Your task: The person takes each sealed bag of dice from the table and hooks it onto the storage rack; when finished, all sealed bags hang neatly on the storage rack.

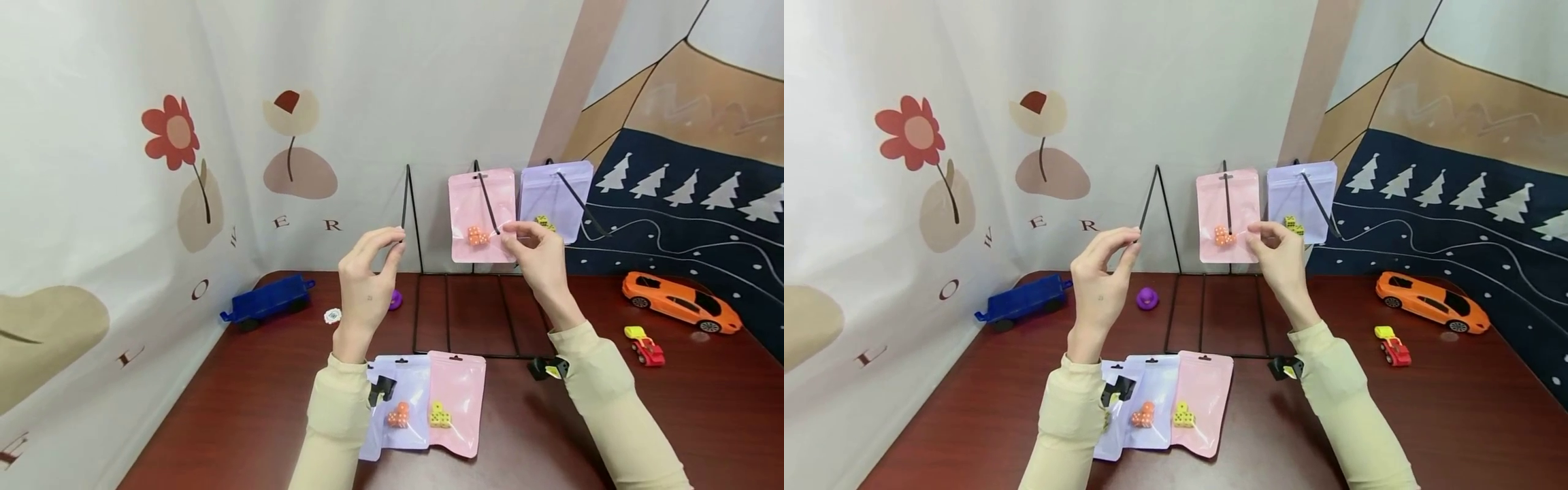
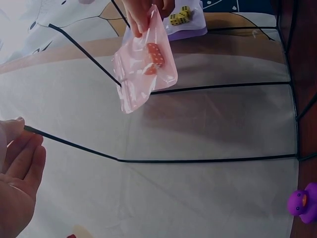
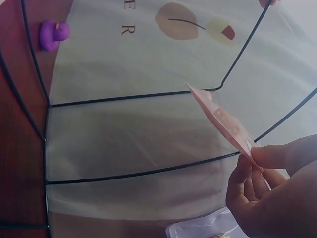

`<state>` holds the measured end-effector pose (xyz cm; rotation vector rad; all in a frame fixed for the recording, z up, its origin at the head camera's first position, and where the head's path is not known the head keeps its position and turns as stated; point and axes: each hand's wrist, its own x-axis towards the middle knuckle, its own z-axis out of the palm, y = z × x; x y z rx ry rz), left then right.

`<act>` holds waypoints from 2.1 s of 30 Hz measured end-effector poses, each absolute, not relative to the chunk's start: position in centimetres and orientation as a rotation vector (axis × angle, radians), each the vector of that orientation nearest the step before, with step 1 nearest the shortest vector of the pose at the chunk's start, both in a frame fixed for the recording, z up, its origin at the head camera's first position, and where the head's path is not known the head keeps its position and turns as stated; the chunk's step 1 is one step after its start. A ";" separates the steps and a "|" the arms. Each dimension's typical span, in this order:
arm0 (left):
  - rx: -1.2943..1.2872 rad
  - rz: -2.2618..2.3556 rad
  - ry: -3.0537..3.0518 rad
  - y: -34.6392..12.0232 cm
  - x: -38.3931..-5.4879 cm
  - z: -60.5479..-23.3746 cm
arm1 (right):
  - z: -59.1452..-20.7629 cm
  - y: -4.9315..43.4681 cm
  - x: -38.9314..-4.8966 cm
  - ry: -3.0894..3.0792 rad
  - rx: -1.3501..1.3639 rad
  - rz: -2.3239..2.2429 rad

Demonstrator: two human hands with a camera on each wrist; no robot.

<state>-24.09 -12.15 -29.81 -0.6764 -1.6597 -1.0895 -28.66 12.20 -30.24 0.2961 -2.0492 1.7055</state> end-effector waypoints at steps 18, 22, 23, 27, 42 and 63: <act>-0.661 -1.109 -1.656 -12.0 -23.7 -30.4 | -32.9 13.0 -31.2 -2.082 0.355 1.717; -0.660 -1.108 -1.664 -11.9 -23.6 -30.4 | -33.1 13.1 -31.1 -2.085 0.361 1.754; -0.660 -1.107 -1.667 -11.9 -23.6 -30.4 | -33.1 13.1 -31.1 -2.088 0.356 1.762; -0.667 -1.100 -1.664 -11.9 -23.7 -30.3 | -33.0 13.1 -31.0 -2.081 0.335 1.790; -0.696 -1.079 -1.645 -12.3 -23.9 -29.9 | -33.6 11.7 -28.5 -2.084 0.336 1.648; -0.710 -1.079 -1.626 -12.3 -24.3 -29.8 | -37.0 12.3 -22.0 -2.621 0.421 1.473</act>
